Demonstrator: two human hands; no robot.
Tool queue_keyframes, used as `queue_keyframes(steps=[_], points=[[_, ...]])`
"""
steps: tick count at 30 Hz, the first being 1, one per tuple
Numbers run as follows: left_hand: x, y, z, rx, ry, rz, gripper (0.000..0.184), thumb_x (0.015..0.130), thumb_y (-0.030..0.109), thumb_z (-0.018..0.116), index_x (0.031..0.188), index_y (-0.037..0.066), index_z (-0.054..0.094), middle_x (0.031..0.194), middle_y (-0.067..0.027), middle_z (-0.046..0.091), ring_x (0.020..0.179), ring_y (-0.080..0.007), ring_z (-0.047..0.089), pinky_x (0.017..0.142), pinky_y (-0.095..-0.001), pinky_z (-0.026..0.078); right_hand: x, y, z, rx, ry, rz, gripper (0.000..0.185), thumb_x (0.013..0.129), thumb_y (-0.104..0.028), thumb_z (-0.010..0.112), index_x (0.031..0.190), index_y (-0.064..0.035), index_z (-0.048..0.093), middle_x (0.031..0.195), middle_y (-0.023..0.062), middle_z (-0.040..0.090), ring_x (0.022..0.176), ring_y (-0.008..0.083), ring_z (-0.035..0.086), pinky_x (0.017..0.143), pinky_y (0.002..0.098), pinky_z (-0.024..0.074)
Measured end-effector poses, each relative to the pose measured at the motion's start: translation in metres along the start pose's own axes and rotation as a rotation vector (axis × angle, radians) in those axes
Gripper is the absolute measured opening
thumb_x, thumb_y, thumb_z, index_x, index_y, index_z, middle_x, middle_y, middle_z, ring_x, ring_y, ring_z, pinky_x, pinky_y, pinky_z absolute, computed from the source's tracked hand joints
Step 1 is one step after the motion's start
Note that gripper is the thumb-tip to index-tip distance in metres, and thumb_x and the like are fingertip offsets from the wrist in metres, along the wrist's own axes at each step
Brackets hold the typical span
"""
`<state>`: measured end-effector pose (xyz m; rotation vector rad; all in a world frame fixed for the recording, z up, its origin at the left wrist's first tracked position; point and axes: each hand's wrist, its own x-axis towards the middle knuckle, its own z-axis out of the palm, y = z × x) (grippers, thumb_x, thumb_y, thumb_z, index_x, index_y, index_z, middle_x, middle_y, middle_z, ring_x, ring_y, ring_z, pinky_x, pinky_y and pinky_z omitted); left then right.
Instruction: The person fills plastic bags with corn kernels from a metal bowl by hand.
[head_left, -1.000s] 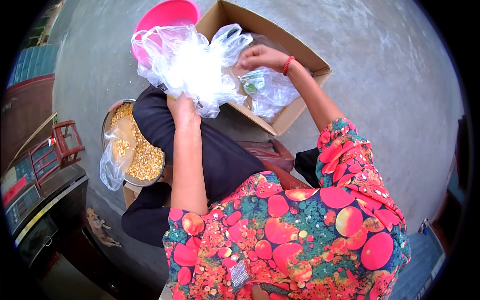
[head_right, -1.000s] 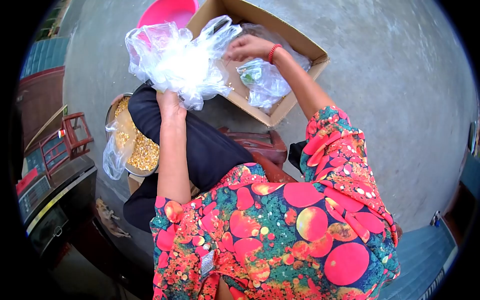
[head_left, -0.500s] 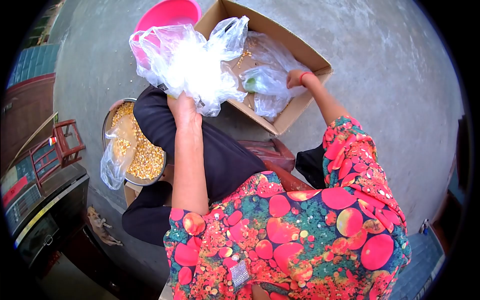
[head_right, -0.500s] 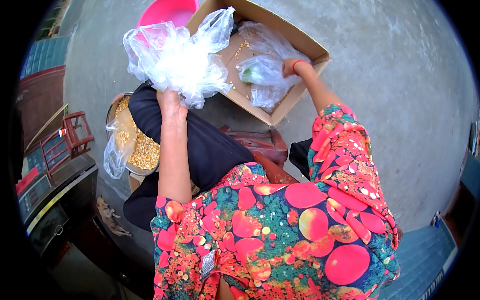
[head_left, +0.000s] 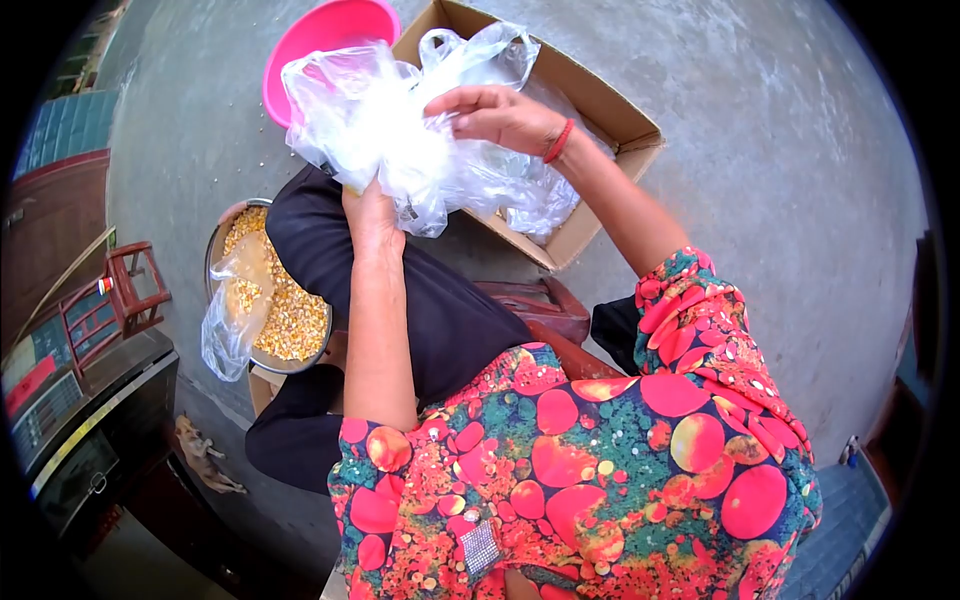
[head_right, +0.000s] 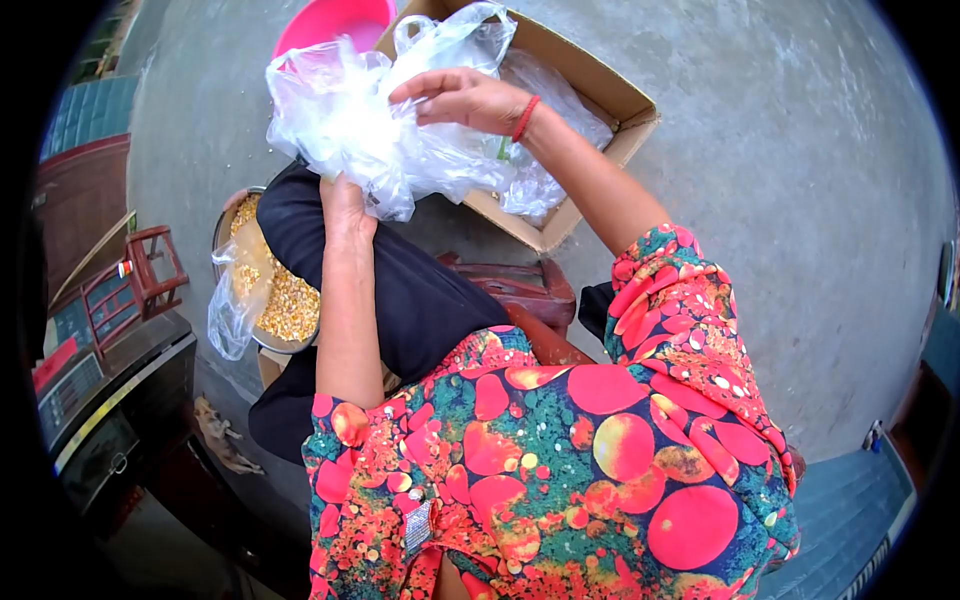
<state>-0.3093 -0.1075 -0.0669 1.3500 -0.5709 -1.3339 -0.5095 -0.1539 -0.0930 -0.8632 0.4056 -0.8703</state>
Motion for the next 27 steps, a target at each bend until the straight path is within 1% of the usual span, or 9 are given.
queue_keyframes(steps=[5, 8, 13, 15, 17, 19, 23, 25, 27], points=[[-0.006, 0.007, 0.005, -0.087, -0.359, -0.105, 0.04, 0.079, 0.002, 0.061, 0.116, -0.001, 0.048, 0.105, -0.0078, 0.057, 0.089, -0.0172, 0.058, 0.074, -0.0288, 0.049, 0.006, 0.008, 0.035, 0.122, -0.107, 0.063, 0.042, 0.083, -0.004, 0.051, 0.124, -0.0013, 0.045, 0.115, 0.0057, 0.055, 0.108, 0.0123, 0.049, 0.095, 0.0272, 0.0364], [-0.011, 0.004, 0.01, 0.147, -0.252, 0.066, 0.04, 0.078, 0.001, 0.061, 0.115, -0.002, 0.048, 0.102, -0.0078, 0.058, 0.087, -0.0174, 0.059, 0.073, -0.0281, 0.049, 0.005, 0.005, 0.034, 0.159, -0.029, 0.004, 0.041, 0.083, -0.007, 0.051, 0.124, -0.0029, 0.046, 0.112, 0.0045, 0.056, 0.1, 0.0111, 0.054, 0.089, 0.0259, 0.0413], [-0.008, 0.007, 0.005, 0.027, 0.057, 0.103, 0.042, 0.076, -0.001, 0.061, 0.115, -0.001, 0.048, 0.106, -0.0063, 0.056, 0.093, -0.0167, 0.057, 0.078, -0.0287, 0.046, -0.009, 0.022, -0.047, -0.314, 0.403, 0.247, 0.014, 0.082, -0.012, 0.051, 0.089, -0.0072, 0.061, 0.074, -0.0026, 0.057, 0.063, 0.0049, 0.052, 0.059, 0.0221, 0.0467], [-0.008, 0.007, 0.005, 0.006, 0.064, 0.123, 0.042, 0.076, -0.001, 0.061, 0.116, -0.001, 0.048, 0.107, -0.0063, 0.056, 0.094, -0.0168, 0.056, 0.078, -0.0287, 0.046, -0.026, 0.071, -0.08, -0.711, 0.278, 0.432, 0.017, 0.072, -0.009, 0.05, 0.077, -0.0116, 0.066, 0.069, 0.001, 0.06, 0.059, 0.0102, 0.054, 0.049, 0.0244, 0.0451], [-0.006, 0.006, 0.007, -0.012, 0.063, 0.138, 0.042, 0.076, 0.0, 0.061, 0.116, -0.001, 0.048, 0.108, -0.0063, 0.055, 0.094, -0.0168, 0.056, 0.078, -0.0288, 0.046, -0.051, 0.126, -0.084, -1.33, -0.077, 0.587, 0.016, 0.067, -0.014, 0.058, 0.077, -0.0159, 0.07, 0.074, 0.0077, 0.065, 0.066, 0.0211, 0.06, 0.059, 0.0338, 0.0473], [-0.005, 0.006, 0.006, -0.024, 0.014, 0.158, 0.043, 0.077, 0.0, 0.062, 0.117, -0.001, 0.047, 0.11, -0.0062, 0.054, 0.096, -0.0167, 0.055, 0.079, -0.0291, 0.046, -0.073, 0.173, -0.079, -1.377, -0.373, 0.635, 0.019, 0.063, -0.015, 0.065, 0.08, -0.012, 0.07, 0.081, 0.0108, 0.066, 0.075, 0.0271, 0.062, 0.067, 0.0373, 0.0474], [-0.003, 0.007, 0.005, -0.068, 0.016, 0.145, 0.044, 0.077, 0.0, 0.062, 0.118, 0.0, 0.046, 0.11, -0.0066, 0.054, 0.096, -0.0167, 0.055, 0.079, -0.0294, 0.046, -0.105, 0.214, -0.087, -1.648, -0.329, 0.716, 0.027, 0.069, -0.013, 0.057, 0.094, -0.014, 0.068, 0.095, 0.0149, 0.063, 0.089, 0.0305, 0.06, 0.077, 0.0365, 0.0464], [-0.002, 0.007, 0.003, -0.043, 0.012, 0.143, 0.045, 0.077, 0.001, 0.062, 0.119, 0.0, 0.046, 0.111, -0.0067, 0.054, 0.096, -0.017, 0.055, 0.08, -0.0293, 0.046, -0.098, 0.197, -0.098, -1.534, -0.244, 0.992, 0.034, 0.068, -0.014, 0.06, 0.101, -0.0103, 0.065, 0.096, 0.0145, 0.063, 0.092, 0.0286, 0.059, 0.08, 0.036, 0.0453], [-0.002, 0.007, 0.0, -0.048, 0.011, 0.145, 0.045, 0.077, 0.001, 0.062, 0.119, 0.0, 0.046, 0.111, -0.0067, 0.054, 0.096, -0.0171, 0.056, 0.079, -0.0293, 0.046, -0.089, 0.176, -0.123, -1.115, -0.066, 0.804, 0.034, 0.071, -0.021, 0.065, 0.1, -0.0047, 0.064, 0.097, 0.0079, 0.065, 0.089, 0.0211, 0.06, 0.08, 0.0325, 0.0459]])
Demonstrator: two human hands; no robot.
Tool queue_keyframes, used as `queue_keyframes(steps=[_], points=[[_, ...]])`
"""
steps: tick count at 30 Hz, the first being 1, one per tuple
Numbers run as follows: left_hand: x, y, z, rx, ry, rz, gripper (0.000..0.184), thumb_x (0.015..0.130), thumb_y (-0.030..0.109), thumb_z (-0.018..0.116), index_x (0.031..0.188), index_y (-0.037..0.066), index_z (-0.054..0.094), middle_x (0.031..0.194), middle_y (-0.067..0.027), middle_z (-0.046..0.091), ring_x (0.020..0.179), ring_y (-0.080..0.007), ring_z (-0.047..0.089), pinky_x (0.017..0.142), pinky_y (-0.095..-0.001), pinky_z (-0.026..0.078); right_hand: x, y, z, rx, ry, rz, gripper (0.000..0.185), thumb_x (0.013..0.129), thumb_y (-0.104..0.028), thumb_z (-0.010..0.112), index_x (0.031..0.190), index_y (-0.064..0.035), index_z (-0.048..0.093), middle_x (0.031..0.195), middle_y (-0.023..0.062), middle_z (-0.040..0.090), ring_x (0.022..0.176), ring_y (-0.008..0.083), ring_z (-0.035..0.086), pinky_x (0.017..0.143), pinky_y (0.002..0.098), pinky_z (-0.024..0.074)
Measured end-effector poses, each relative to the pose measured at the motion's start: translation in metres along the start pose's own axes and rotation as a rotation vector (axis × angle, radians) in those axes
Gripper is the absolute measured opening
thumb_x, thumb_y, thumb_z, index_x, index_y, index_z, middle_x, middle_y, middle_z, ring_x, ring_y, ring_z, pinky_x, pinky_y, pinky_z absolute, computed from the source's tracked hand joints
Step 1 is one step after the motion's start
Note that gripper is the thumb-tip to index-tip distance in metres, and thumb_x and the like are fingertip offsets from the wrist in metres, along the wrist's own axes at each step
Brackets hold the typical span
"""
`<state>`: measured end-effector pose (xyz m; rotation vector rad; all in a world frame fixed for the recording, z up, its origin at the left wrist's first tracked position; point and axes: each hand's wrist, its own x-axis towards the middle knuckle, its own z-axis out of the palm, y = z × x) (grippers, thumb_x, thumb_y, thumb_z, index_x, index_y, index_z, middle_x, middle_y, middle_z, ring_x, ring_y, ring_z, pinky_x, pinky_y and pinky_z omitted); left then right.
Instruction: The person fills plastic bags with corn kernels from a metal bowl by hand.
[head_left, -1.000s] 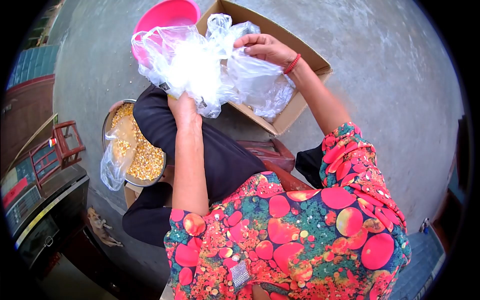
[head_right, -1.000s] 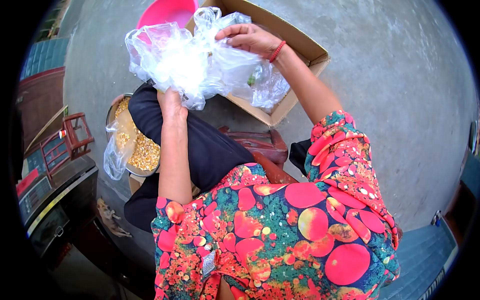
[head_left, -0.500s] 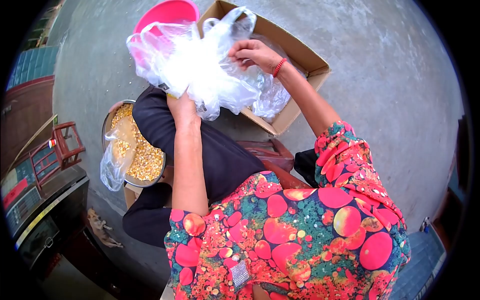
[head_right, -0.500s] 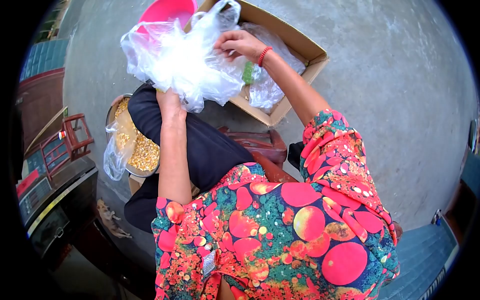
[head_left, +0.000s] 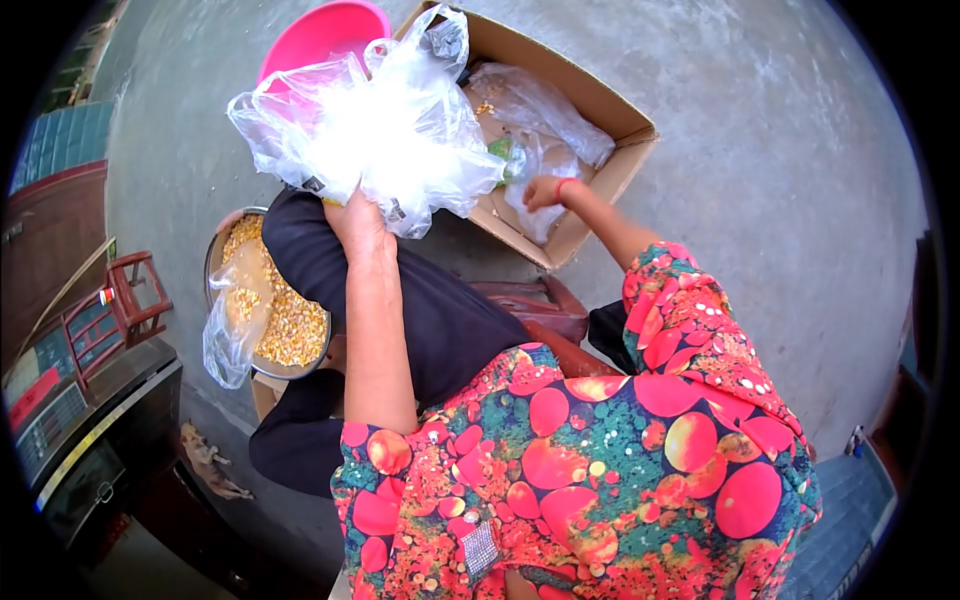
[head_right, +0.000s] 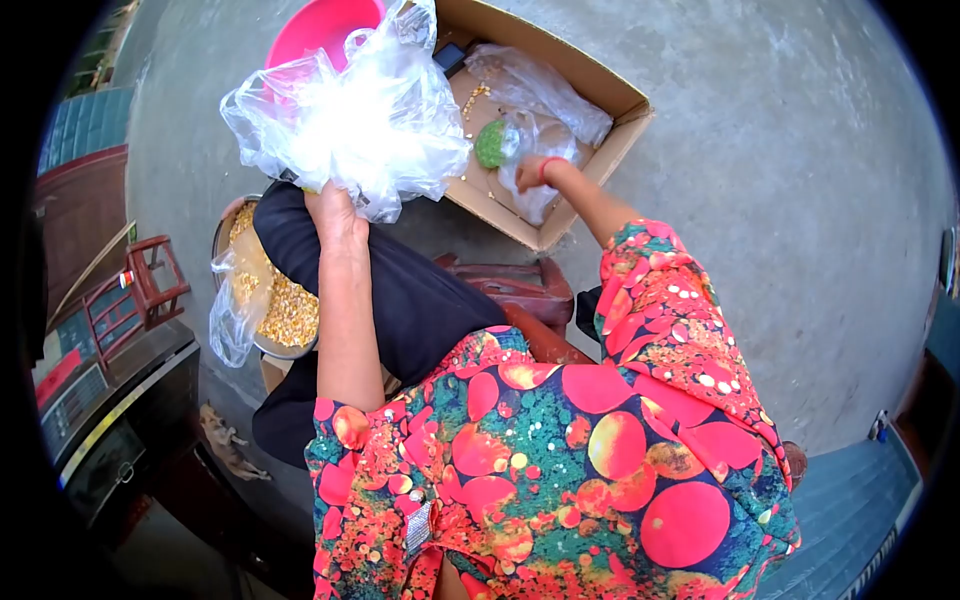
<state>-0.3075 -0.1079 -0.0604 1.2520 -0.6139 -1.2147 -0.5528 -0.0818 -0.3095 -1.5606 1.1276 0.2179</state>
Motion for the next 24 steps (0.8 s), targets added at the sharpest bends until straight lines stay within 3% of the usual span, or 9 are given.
queue_keyframes(steps=[2, 3, 7, 11, 14, 16, 21, 23, 24], points=[[-0.001, -0.002, -0.002, -0.004, 0.001, 0.0, 0.044, 0.078, 0.001, 0.061, 0.119, 0.0, 0.045, 0.111, -0.0067, 0.054, 0.096, -0.0172, 0.056, 0.079, -0.0294, 0.047, -0.029, -0.023, -0.043, 0.77, 0.146, 0.002, 0.028, 0.075, -0.019, 0.067, 0.1, -0.0045, 0.063, 0.094, 0.0013, 0.064, 0.087, 0.0098, 0.058, 0.078, 0.0258, 0.0466], [-0.001, -0.003, -0.003, 0.034, 0.007, 0.01, 0.043, 0.078, 0.001, 0.06, 0.119, 0.0, 0.045, 0.111, -0.0065, 0.054, 0.095, -0.0172, 0.056, 0.079, -0.0295, 0.047, -0.032, -0.023, -0.06, 1.042, 0.209, -0.148, 0.02, 0.076, -0.015, 0.067, 0.094, -0.0086, 0.064, 0.087, 0.0002, 0.064, 0.079, 0.0085, 0.059, 0.069, 0.0244, 0.047], [0.0, -0.006, -0.009, 0.053, 0.046, 0.004, 0.042, 0.078, 0.002, 0.059, 0.118, 0.0, 0.046, 0.109, -0.0063, 0.054, 0.095, -0.017, 0.056, 0.078, -0.0295, 0.047, -0.068, -0.07, -0.123, 1.431, 0.394, -0.598, 0.022, 0.078, -0.003, 0.06, 0.1, -0.004, 0.057, 0.09, 0.0014, 0.06, 0.079, 0.0109, 0.059, 0.074, 0.0256, 0.0489], [0.001, -0.008, -0.01, 0.032, -0.001, -0.049, 0.042, 0.078, 0.003, 0.06, 0.117, 0.0, 0.046, 0.108, -0.0065, 0.055, 0.095, -0.0164, 0.056, 0.077, -0.0289, 0.047, -0.096, -0.163, -0.122, 1.336, 0.391, -0.802, 0.043, 0.077, 0.001, 0.057, 0.118, -0.0022, 0.048, 0.095, 0.0029, 0.058, 0.086, 0.0134, 0.059, 0.081, 0.0252, 0.0466], [0.002, -0.005, -0.01, 0.021, -0.085, -0.162, 0.04, 0.078, 0.004, 0.06, 0.116, 0.0, 0.047, 0.106, -0.0059, 0.055, 0.091, -0.0152, 0.057, 0.074, -0.028, 0.048, -0.075, -0.203, -0.09, 1.207, 0.246, -0.752, 0.044, 0.076, 0.001, 0.055, 0.119, -0.0007, 0.047, 0.094, 0.001, 0.057, 0.092, 0.0086, 0.054, 0.083, 0.0215, 0.0425], [0.009, -0.003, -0.017, -0.087, -0.281, -0.371, 0.04, 0.077, 0.005, 0.061, 0.115, 0.001, 0.048, 0.101, -0.0047, 0.057, 0.086, -0.0143, 0.058, 0.07, -0.0271, 0.048, -0.058, -0.223, -0.068, 0.977, 0.214, -0.809, 0.048, 0.074, 0.005, 0.054, 0.12, 0.0001, 0.046, 0.108, 0.0031, 0.055, 0.097, 0.01, 0.052, 0.086, 0.0253, 0.0417], [-0.006, 0.004, -0.007, -0.047, -0.277, -0.296, 0.041, 0.076, 0.006, 0.063, 0.115, 0.001, 0.049, 0.099, -0.0048, 0.058, 0.083, -0.0135, 0.058, 0.068, -0.0261, 0.049, -0.071, -0.228, -0.062, 0.946, 0.261, -0.68, 0.056, 0.073, 0.004, 0.057, 0.126, -0.0002, 0.039, 0.118, 0.0054, 0.051, 0.105, 0.0101, 0.049, 0.091, 0.0261, 0.0388], [-0.008, 0.002, -0.009, 0.061, -0.244, -0.182, 0.045, 0.075, 0.005, 0.064, 0.117, 0.001, 0.047, 0.104, -0.0066, 0.057, 0.087, -0.0147, 0.059, 0.071, -0.0271, 0.049, -0.092, -0.227, -0.073, 0.991, 0.058, -0.785, 0.06, 0.07, -0.004, 0.063, 0.126, -0.0016, 0.039, 0.112, 0.0097, 0.053, 0.104, 0.0148, 0.05, 0.088, 0.0274, 0.0415], [-0.008, 0.002, -0.008, 0.052, -0.244, -0.176, 0.045, 0.075, 0.005, 0.064, 0.117, 0.001, 0.047, 0.104, -0.0066, 0.057, 0.087, -0.0147, 0.059, 0.071, -0.0271, 0.049, -0.097, -0.224, -0.08, 0.732, 0.167, -0.747, 0.075, 0.065, -0.009, 0.069, 0.13, -0.0037, 0.033, 0.122, 0.0153, 0.046, 0.114, 0.023, 0.044, 0.094, 0.0326, 0.0384]])
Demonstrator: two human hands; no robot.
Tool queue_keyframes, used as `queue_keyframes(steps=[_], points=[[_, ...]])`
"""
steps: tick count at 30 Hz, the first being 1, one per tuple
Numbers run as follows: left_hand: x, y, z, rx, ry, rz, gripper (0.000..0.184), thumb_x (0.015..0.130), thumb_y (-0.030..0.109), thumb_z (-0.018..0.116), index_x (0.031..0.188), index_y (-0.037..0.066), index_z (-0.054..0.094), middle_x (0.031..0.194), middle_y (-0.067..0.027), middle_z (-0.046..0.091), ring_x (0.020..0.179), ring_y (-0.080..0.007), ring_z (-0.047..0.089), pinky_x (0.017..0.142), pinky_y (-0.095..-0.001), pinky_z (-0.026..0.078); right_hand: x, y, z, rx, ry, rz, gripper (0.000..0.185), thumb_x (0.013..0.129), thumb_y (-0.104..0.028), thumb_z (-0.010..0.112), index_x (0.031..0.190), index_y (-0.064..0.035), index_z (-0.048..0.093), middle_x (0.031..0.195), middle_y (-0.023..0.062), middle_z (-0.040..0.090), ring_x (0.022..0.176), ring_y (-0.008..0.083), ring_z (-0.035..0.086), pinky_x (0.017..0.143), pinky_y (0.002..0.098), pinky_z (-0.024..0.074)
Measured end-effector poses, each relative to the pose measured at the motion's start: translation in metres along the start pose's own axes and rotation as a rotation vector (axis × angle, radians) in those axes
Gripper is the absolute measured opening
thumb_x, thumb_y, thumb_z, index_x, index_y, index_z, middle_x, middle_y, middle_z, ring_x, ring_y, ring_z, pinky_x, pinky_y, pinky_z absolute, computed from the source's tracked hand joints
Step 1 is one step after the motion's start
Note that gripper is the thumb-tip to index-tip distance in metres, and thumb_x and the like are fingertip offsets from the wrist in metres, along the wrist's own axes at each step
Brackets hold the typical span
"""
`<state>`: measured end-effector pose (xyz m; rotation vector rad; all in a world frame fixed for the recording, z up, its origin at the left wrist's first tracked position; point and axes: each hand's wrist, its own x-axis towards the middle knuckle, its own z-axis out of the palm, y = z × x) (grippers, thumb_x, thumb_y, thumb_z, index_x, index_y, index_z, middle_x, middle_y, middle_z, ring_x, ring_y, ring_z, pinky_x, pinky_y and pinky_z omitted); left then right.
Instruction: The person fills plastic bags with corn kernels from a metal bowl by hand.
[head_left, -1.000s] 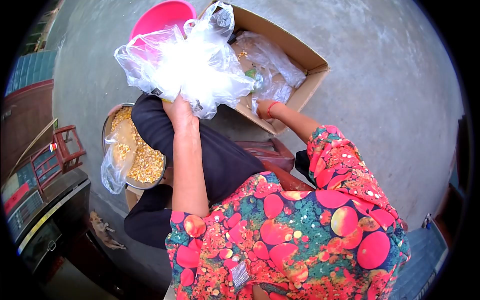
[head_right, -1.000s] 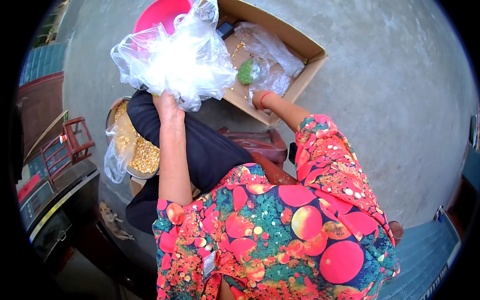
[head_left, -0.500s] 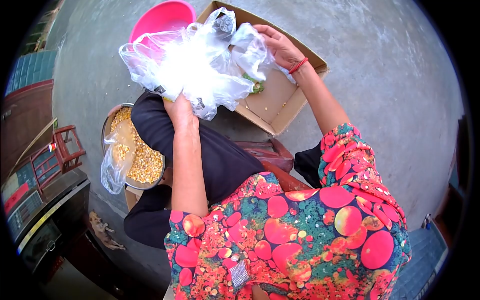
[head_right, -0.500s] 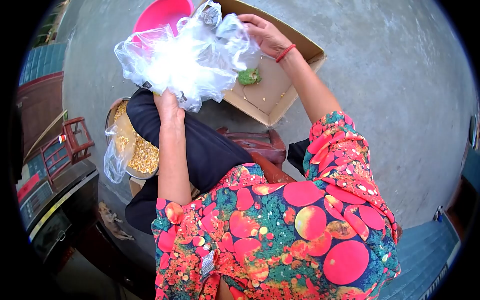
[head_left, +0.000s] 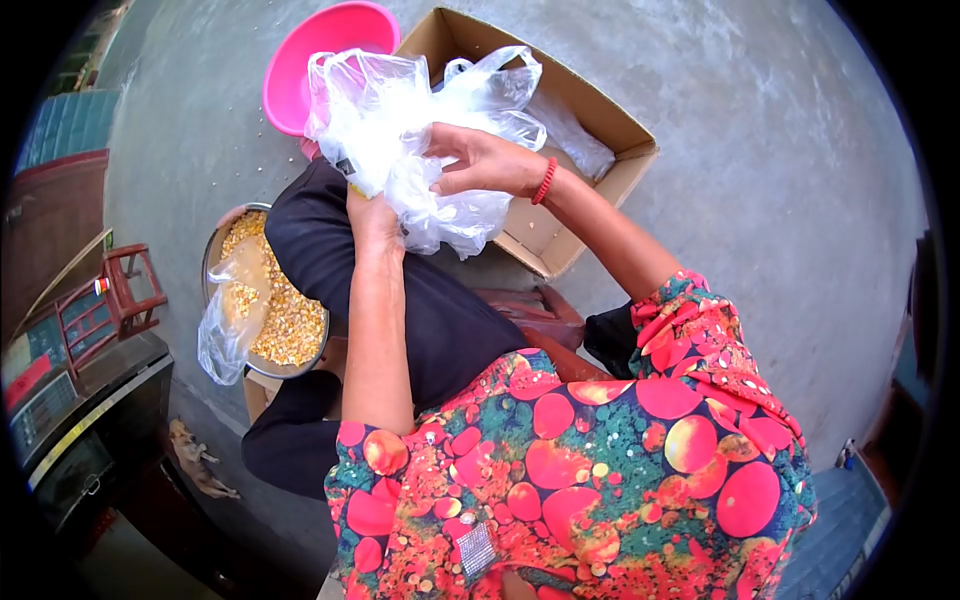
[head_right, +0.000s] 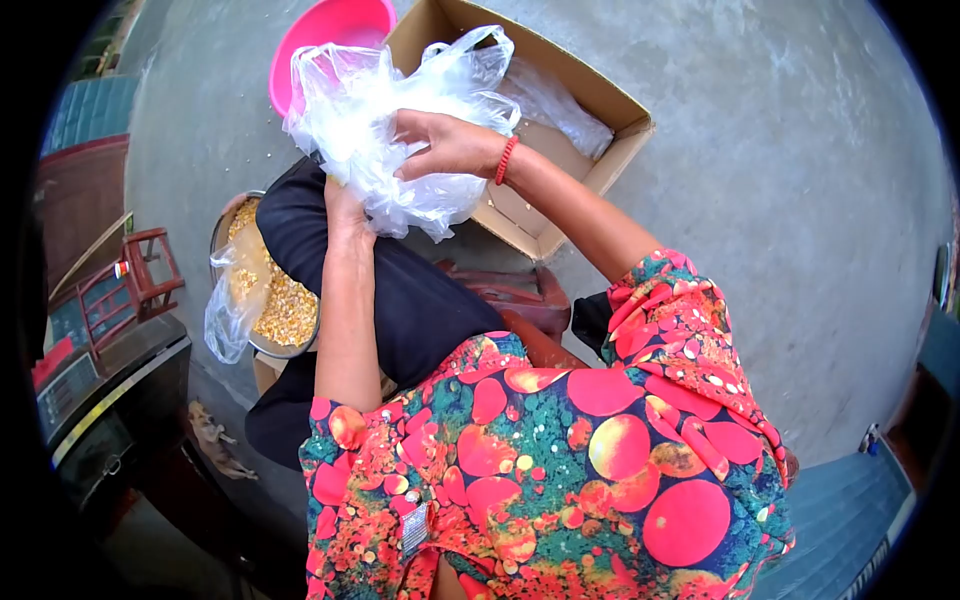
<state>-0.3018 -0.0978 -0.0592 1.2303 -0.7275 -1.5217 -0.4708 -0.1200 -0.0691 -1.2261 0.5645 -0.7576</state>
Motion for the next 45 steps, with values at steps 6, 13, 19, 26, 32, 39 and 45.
queue_keyframes(steps=[6, 13, 19, 26, 32, 39, 45], points=[[-0.006, -0.003, 0.0, 0.093, -0.055, -0.033, 0.054, 0.069, -0.002, 0.064, 0.119, 0.001, 0.044, 0.106, -0.0087, 0.057, 0.091, -0.0179, 0.059, 0.072, -0.0291, 0.05, -0.013, -0.009, 0.021, -0.889, 0.047, -0.271, 0.097, 0.058, -0.018, 0.075, 0.138, -0.0172, 0.021, 0.136, 0.0283, 0.021, 0.125, 0.0398, 0.029, 0.102, 0.0412, 0.0293], [-0.011, 0.007, 0.005, -0.043, -0.136, -0.18, 0.054, 0.072, 0.003, 0.058, 0.122, 0.001, 0.039, 0.109, -0.0101, 0.052, 0.1, -0.0202, 0.053, 0.081, -0.0299, 0.044, 0.004, 0.024, 0.011, -1.011, 0.204, -0.358, 0.041, 0.068, -0.015, 0.066, 0.106, -0.0071, 0.052, 0.088, 0.012, 0.054, 0.083, 0.0287, 0.056, 0.07, 0.0358, 0.0471], [-0.014, 0.008, 0.005, 0.214, 0.087, -0.077, 0.071, 0.073, 0.014, 0.064, 0.131, -0.005, 0.027, 0.104, -0.0121, 0.057, 0.098, -0.0153, 0.052, 0.084, -0.0274, 0.038, -0.013, 0.031, -0.049, -1.038, 0.469, -0.371, 0.034, 0.068, -0.013, 0.065, 0.099, -0.01, 0.054, 0.085, 0.0122, 0.056, 0.078, 0.0317, 0.057, 0.066, 0.0373, 0.0477], [-0.008, -0.038, -0.006, 0.45, -0.145, -0.012, 0.028, 0.075, 0.008, 0.058, 0.101, -0.003, 0.059, 0.081, -0.0054, 0.062, 0.071, -0.0105, 0.056, 0.063, -0.0238, 0.046, -0.121, 0.21, -0.19, -1.516, -0.036, 0.753, 0.053, 0.073, -0.018, 0.062, 0.122, -0.0057, 0.047, 0.123, 0.0182, 0.047, 0.114, 0.0294, 0.046, 0.098, 0.0345, 0.0354], [-0.011, -0.041, 0.003, 0.628, -0.122, 0.03, 0.025, 0.073, 0.01, 0.056, 0.096, 0.002, 0.062, 0.074, -0.0106, 0.063, 0.065, -0.0161, 0.059, 0.062, -0.0285, 0.047, -0.109, 0.173, -0.161, -1.194, -0.323, 1.176, 0.078, 0.054, -0.035, 0.078, 0.118, 0.0009, 0.05, 0.12, 0.0173, 0.052, 0.111, 0.0308, 0.05, 0.096, 0.0369, 0.0382], [-0.015, -0.04, -0.001, 0.706, -0.149, 0.075, 0.025, 0.077, 0.012, 0.054, 0.098, 0.001, 0.061, 0.073, -0.0064, 0.061, 0.067, -0.0103, 0.055, 0.063, -0.0243, 0.045, -0.053, 0.101, -0.14, -1.178, -0.252, 0.952, 0.071, 0.054, -0.029, 0.079, 0.116, -0.007, 0.053, 0.114, 0.0168, 0.056, 0.107, 0.0307, 0.052, 0.092, 0.0355, 0.0413], [-0.016, -0.039, -0.002, 0.713, -0.158, 0.066, 0.024, 0.078, 0.012, 0.055, 0.099, 0.002, 0.061, 0.078, -0.005, 0.062, 0.071, -0.0095, 0.055, 0.066, -0.0254, 0.045, -0.014, 0.087, -0.126, -1.505, 0.055, 0.571, 0.036, 0.073, -0.009, 0.055, 0.108, -0.0138, 0.059, 0.108, 0.0155, 0.058, 0.101, 0.0337, 0.054, 0.084, 0.0383, 0.0458]])
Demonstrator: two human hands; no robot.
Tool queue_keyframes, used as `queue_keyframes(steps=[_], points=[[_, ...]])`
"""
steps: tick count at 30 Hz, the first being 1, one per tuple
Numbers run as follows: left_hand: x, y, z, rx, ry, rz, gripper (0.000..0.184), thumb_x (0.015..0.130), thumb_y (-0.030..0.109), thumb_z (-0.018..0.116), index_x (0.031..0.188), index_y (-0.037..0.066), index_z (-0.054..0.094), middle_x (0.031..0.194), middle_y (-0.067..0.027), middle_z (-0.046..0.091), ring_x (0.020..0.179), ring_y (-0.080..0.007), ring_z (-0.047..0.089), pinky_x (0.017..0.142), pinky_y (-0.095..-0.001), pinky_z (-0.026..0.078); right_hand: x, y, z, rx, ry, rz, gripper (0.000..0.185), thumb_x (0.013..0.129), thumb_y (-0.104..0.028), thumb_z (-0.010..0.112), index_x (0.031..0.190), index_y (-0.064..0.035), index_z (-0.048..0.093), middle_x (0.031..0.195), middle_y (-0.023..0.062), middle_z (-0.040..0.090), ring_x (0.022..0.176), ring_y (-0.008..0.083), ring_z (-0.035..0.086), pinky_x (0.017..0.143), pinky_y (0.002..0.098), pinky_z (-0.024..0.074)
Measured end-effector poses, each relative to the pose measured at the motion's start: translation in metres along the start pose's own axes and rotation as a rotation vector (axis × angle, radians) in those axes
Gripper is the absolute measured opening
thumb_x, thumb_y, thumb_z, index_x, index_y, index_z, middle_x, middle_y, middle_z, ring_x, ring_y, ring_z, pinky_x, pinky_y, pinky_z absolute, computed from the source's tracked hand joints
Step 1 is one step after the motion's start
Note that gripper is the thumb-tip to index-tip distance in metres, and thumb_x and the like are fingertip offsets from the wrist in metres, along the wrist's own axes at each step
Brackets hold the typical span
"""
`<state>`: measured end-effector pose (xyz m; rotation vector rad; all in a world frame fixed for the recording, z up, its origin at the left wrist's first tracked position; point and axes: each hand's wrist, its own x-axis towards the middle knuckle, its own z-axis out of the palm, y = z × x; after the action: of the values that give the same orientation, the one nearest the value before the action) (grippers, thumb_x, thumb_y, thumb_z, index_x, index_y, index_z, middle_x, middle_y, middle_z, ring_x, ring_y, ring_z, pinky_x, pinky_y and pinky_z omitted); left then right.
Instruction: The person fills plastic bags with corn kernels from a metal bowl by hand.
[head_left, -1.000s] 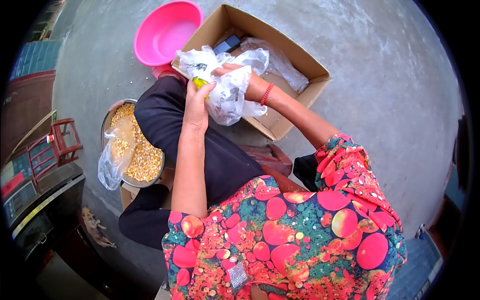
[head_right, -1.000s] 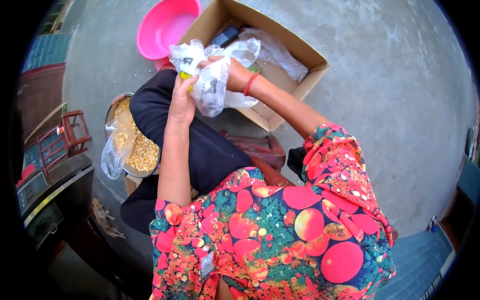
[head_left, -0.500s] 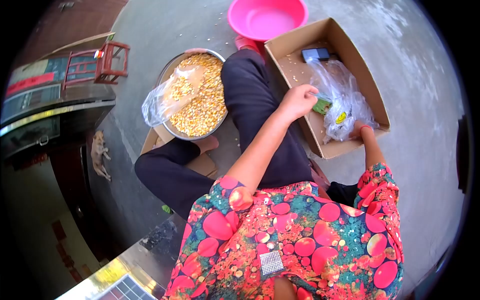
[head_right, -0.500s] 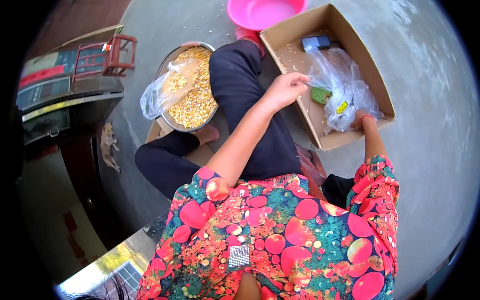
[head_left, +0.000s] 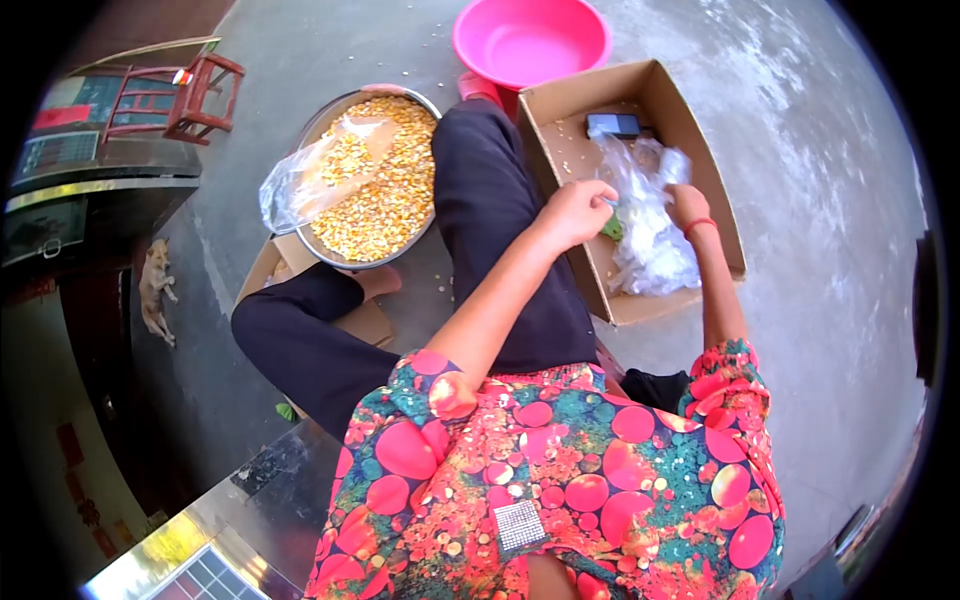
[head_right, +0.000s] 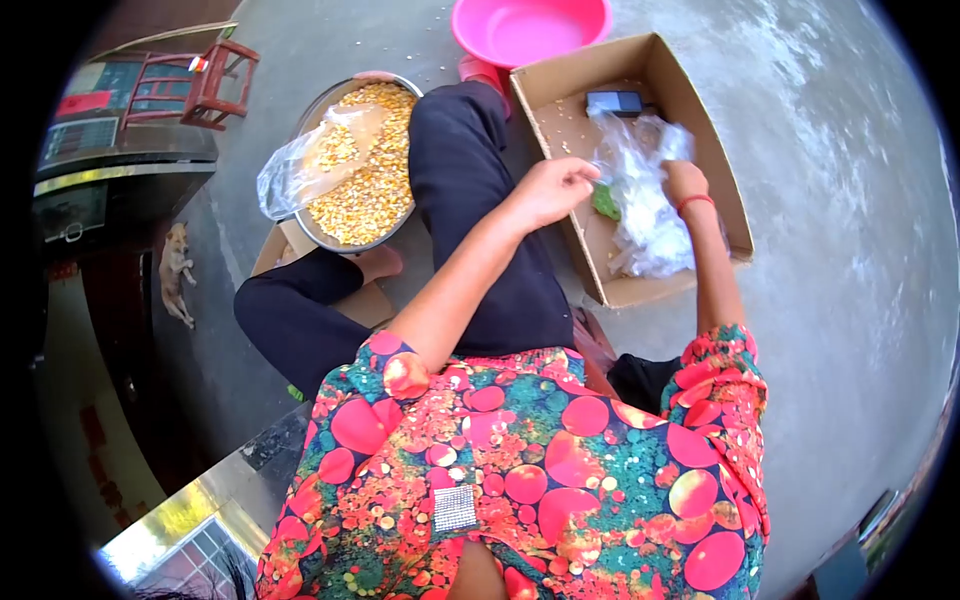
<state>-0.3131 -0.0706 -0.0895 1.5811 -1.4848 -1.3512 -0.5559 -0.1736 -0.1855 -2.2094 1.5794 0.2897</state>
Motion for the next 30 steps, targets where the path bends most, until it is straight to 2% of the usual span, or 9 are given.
queue_keyframes(steps=[2, 3, 6, 9, 12, 16, 20, 28, 30], points=[[-0.002, 0.004, -0.002, 0.026, -0.025, 0.006, 0.024, 0.078, 0.012, 0.055, 0.1, 0.002, 0.061, 0.078, -0.0045, 0.062, 0.07, -0.0096, 0.054, 0.066, -0.0255, 0.045, -0.002, -0.014, 0.014, -0.042, 0.139, -0.17, 0.04, 0.076, -0.005, 0.047, 0.113, -0.0179, 0.056, 0.121, 0.0133, 0.05, 0.113, 0.0305, 0.047, 0.089, 0.0438, 0.0421], [-0.005, 0.007, 0.0, 0.005, 0.028, 0.033, 0.024, 0.075, 0.011, 0.05, 0.094, 0.004, 0.063, 0.073, -0.0142, 0.062, 0.066, -0.0226, 0.06, 0.062, -0.0321, 0.047, -0.006, -0.019, 0.022, -0.096, 0.08, -0.176, 0.042, 0.077, -0.006, 0.047, 0.116, -0.0199, 0.053, 0.127, 0.0115, 0.044, 0.118, 0.0292, 0.04, 0.092, 0.0485, 0.0381], [-0.007, 0.014, -0.002, 0.028, 0.014, 0.034, 0.025, 0.075, 0.011, 0.05, 0.095, 0.004, 0.063, 0.072, -0.0137, 0.062, 0.065, -0.0217, 0.06, 0.062, -0.0318, 0.047, -0.019, -0.006, 0.059, -0.228, -0.262, -0.054, 0.049, 0.078, -0.01, 0.048, 0.125, -0.0238, 0.044, 0.135, 0.01, 0.033, 0.129, 0.0276, 0.026, 0.096, 0.0605, 0.0268], [-0.009, 0.017, -0.002, 0.017, -0.027, 0.028, 0.024, 0.077, 0.01, 0.052, 0.097, 0.003, 0.062, 0.072, -0.0086, 0.061, 0.066, -0.0156, 0.056, 0.063, -0.0287, 0.046, -0.037, 0.034, 0.09, -0.284, -0.674, 0.055, 0.052, 0.074, -0.013, 0.053, 0.126, -0.0131, 0.044, 0.132, 0.012, 0.038, 0.125, 0.0286, 0.032, 0.097, 0.0514, 0.0318], [-0.003, 0.005, 0.003, 0.038, -0.025, 0.049, 0.023, 0.077, 0.009, 0.054, 0.098, 0.002, 0.061, 0.073, -0.0038, 0.06, 0.067, -0.009, 0.054, 0.065, -0.025, 0.045, -0.046, 0.064, 0.094, -0.108, -0.739, 0.035, 0.061, 0.068, -0.018, 0.061, 0.126, -0.0091, 0.043, 0.129, 0.0142, 0.042, 0.12, 0.0291, 0.039, 0.096, 0.0452, 0.0346], [-0.004, 0.007, 0.009, 0.082, 0.005, 0.145, 0.022, 0.076, 0.009, 0.053, 0.095, 0.002, 0.062, 0.072, -0.0071, 0.061, 0.068, -0.0135, 0.058, 0.064, -0.0269, 0.047, -0.029, 0.074, 0.062, 0.041, -0.615, -0.02, 0.074, 0.061, -0.024, 0.072, 0.126, -0.0037, 0.043, 0.125, 0.0171, 0.048, 0.114, 0.0299, 0.047, 0.095, 0.0371, 0.0385], [-0.012, 0.011, 0.01, 0.004, -0.041, 0.154, 0.023, 0.077, 0.009, 0.054, 0.098, 0.003, 0.062, 0.073, -0.006, 0.062, 0.069, -0.012, 0.058, 0.064, -0.0264, 0.047, 0.011, 0.057, 0.008, -0.078, -0.397, -0.027, 0.054, 0.062, -0.026, 0.073, 0.112, -0.0108, 0.058, 0.11, 0.0146, 0.059, 0.104, 0.0293, 0.054, 0.09, 0.0354, 0.0423], [-0.024, 0.034, 0.018, -0.416, -0.404, 0.231, 0.03, 0.084, 0.003, 0.05, 0.113, -0.001, 0.053, 0.099, -0.0049, 0.058, 0.093, -0.0091, 0.053, 0.084, -0.0251, 0.042, 0.03, -0.112, -0.132, 0.266, 0.201, -0.446, 0.029, 0.073, -0.008, 0.059, 0.102, -0.0045, 0.06, 0.096, 0.0138, 0.063, 0.09, 0.0285, 0.061, 0.078, 0.0328, 0.048], [-0.03, 0.042, 0.014, -0.38, -0.411, 0.276, 0.031, 0.084, 0.004, 0.05, 0.114, 0.0, 0.052, 0.1, -0.0044, 0.058, 0.093, -0.0093, 0.053, 0.085, -0.0252, 0.042, 0.035, -0.156, -0.141, 0.374, 0.304, -0.564, 0.027, 0.074, -0.016, 0.059, 0.099, -0.0073, 0.061, 0.096, 0.0189, 0.061, 0.091, 0.0337, 0.057, 0.08, 0.0391, 0.045]])
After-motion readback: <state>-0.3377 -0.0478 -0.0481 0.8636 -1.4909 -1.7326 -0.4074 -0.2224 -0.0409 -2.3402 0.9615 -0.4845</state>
